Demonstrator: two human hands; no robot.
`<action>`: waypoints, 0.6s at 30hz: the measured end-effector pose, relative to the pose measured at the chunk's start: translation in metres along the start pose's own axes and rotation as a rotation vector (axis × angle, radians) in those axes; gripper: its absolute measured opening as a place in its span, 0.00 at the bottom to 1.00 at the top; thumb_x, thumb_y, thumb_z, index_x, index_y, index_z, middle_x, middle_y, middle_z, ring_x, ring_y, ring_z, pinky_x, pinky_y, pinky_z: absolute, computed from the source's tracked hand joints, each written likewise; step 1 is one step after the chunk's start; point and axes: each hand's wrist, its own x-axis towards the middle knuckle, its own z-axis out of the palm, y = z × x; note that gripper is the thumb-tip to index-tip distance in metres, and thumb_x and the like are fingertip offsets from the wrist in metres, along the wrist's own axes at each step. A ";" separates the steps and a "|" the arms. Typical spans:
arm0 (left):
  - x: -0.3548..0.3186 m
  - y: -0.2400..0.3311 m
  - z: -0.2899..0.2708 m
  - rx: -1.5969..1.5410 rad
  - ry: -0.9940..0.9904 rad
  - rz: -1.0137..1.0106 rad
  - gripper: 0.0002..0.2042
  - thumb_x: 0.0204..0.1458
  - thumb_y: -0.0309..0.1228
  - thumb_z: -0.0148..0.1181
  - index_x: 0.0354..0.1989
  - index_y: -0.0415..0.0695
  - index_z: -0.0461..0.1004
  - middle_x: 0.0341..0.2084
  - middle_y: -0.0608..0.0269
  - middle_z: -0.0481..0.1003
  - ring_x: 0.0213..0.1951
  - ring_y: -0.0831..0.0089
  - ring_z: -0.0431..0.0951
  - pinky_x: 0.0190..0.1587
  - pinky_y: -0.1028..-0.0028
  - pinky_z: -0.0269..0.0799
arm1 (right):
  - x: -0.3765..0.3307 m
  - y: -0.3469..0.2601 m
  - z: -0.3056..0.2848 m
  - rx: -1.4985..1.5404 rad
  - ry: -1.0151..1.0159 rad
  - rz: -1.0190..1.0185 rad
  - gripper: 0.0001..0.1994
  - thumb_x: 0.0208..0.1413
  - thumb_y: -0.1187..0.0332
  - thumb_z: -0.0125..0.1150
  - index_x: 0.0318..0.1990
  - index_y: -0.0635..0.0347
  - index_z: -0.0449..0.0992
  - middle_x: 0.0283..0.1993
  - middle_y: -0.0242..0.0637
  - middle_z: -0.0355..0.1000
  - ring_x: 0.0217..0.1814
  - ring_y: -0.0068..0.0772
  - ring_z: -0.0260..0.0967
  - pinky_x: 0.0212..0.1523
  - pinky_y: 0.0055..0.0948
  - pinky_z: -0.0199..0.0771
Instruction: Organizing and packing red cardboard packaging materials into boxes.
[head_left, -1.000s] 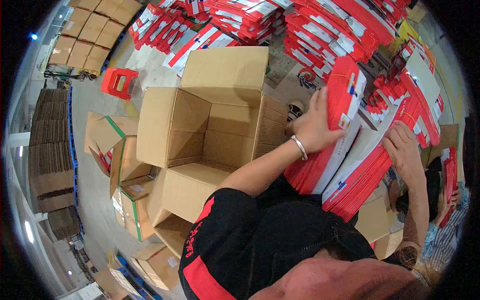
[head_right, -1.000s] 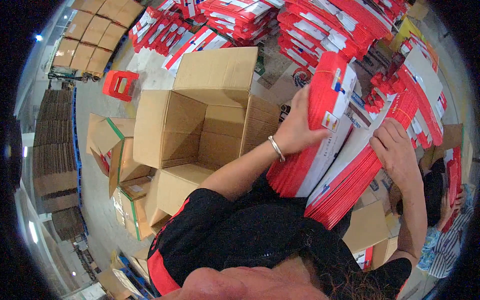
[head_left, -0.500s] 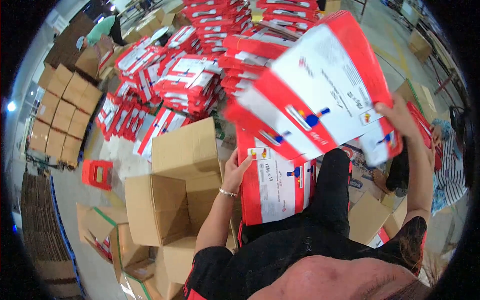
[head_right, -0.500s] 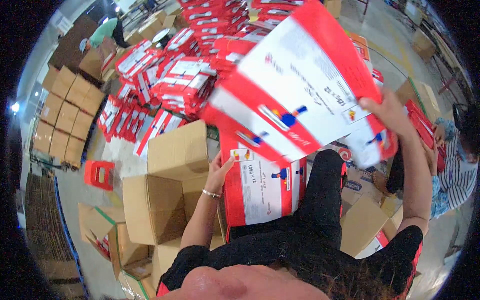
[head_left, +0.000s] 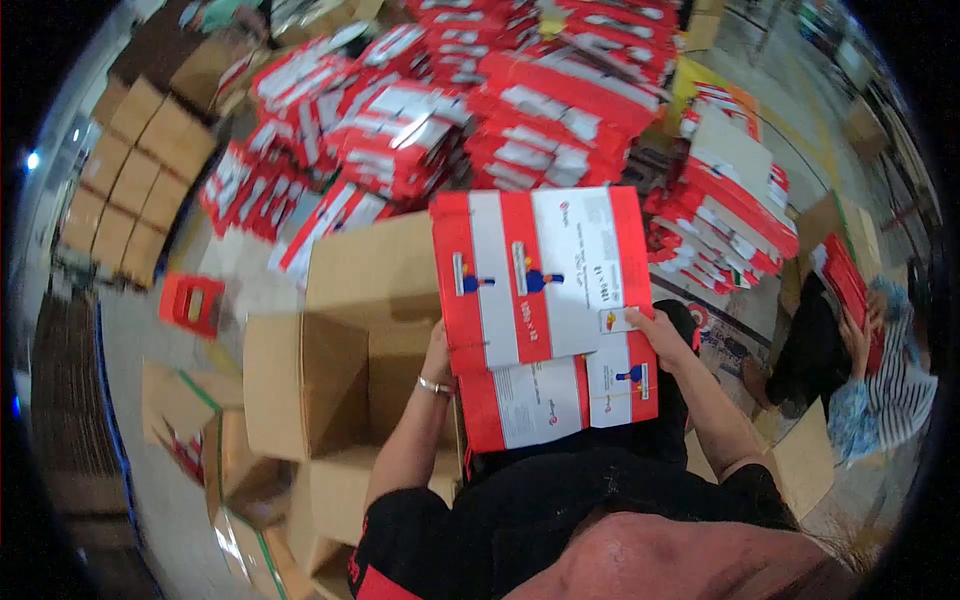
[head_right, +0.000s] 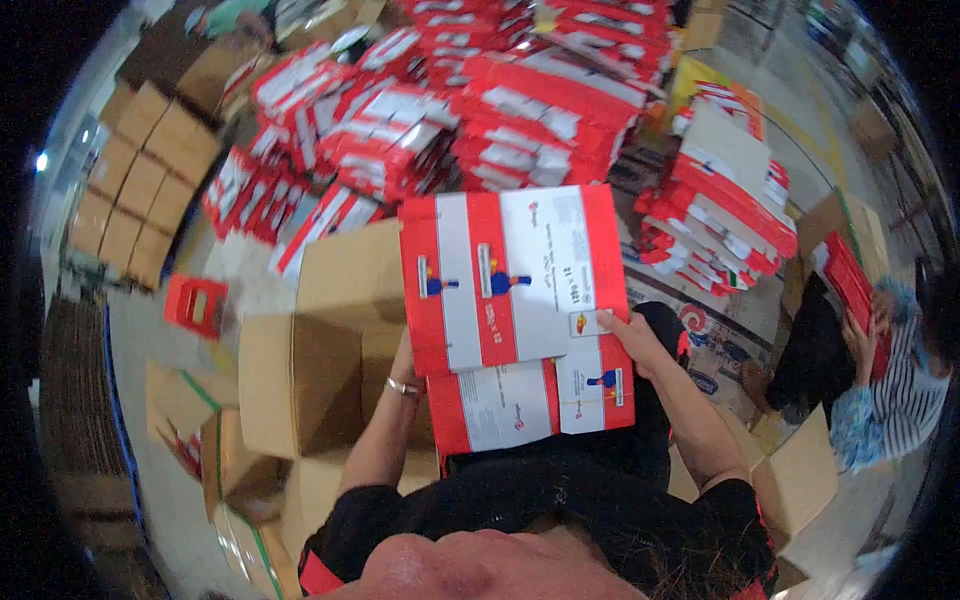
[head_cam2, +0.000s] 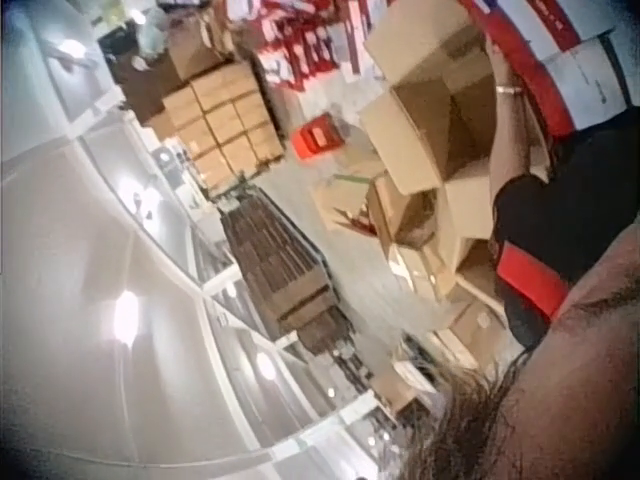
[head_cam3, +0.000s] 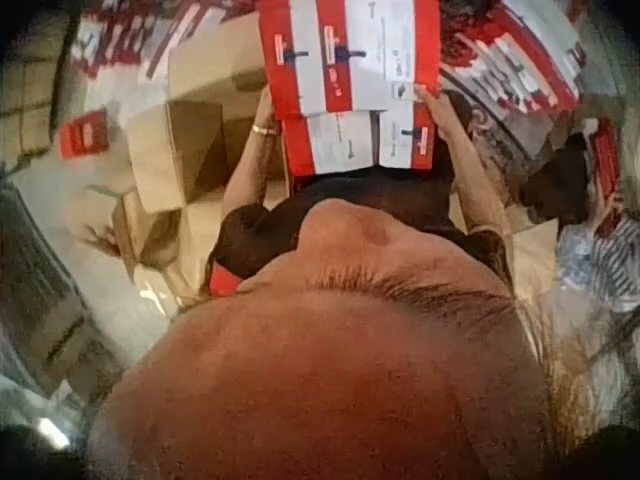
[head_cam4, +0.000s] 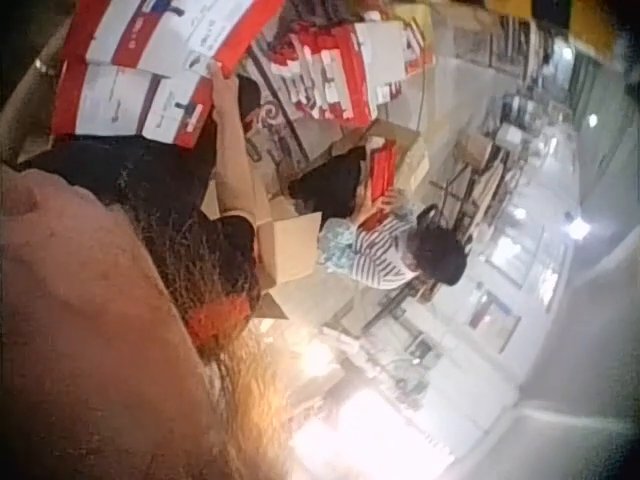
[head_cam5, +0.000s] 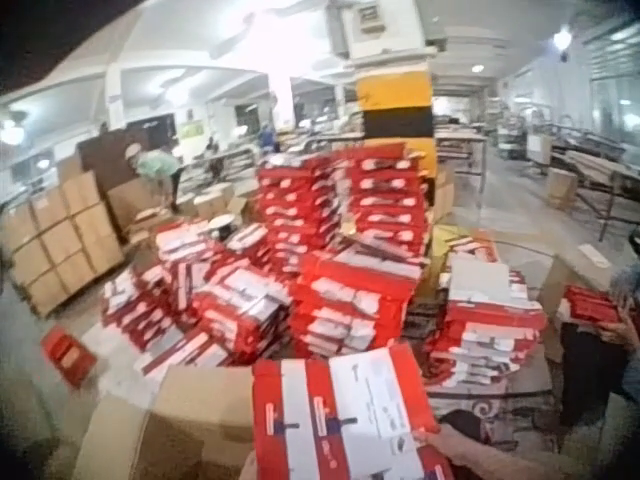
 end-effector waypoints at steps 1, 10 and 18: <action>-0.006 0.011 0.003 0.137 -0.019 0.020 0.19 0.59 0.36 0.53 0.56 0.42 0.68 0.47 0.63 0.76 0.44 0.73 0.78 0.45 0.72 0.77 | -0.003 -0.008 0.005 -0.037 0.039 0.006 0.25 0.57 0.55 0.63 0.54 0.66 0.70 0.48 0.41 0.74 0.45 0.31 0.74 0.47 0.34 0.75; -0.066 0.186 -0.029 0.392 0.418 0.240 0.29 0.59 0.52 0.53 0.56 0.37 0.69 0.47 0.58 0.76 0.46 0.71 0.77 0.50 0.70 0.72 | 0.028 -0.112 0.152 -0.424 -0.158 -0.676 0.39 0.55 0.67 0.61 0.70 0.61 0.46 0.60 0.48 0.65 0.59 0.37 0.67 0.61 0.37 0.65; -0.151 0.221 -0.217 0.915 0.557 -0.534 0.29 0.57 0.49 0.56 0.59 0.39 0.66 0.52 0.55 0.74 0.49 0.65 0.77 0.51 0.63 0.73 | -0.013 0.003 0.290 -0.196 -0.737 -0.158 0.53 0.53 0.69 0.62 0.69 0.68 0.18 0.72 0.55 0.42 0.73 0.40 0.45 0.70 0.34 0.49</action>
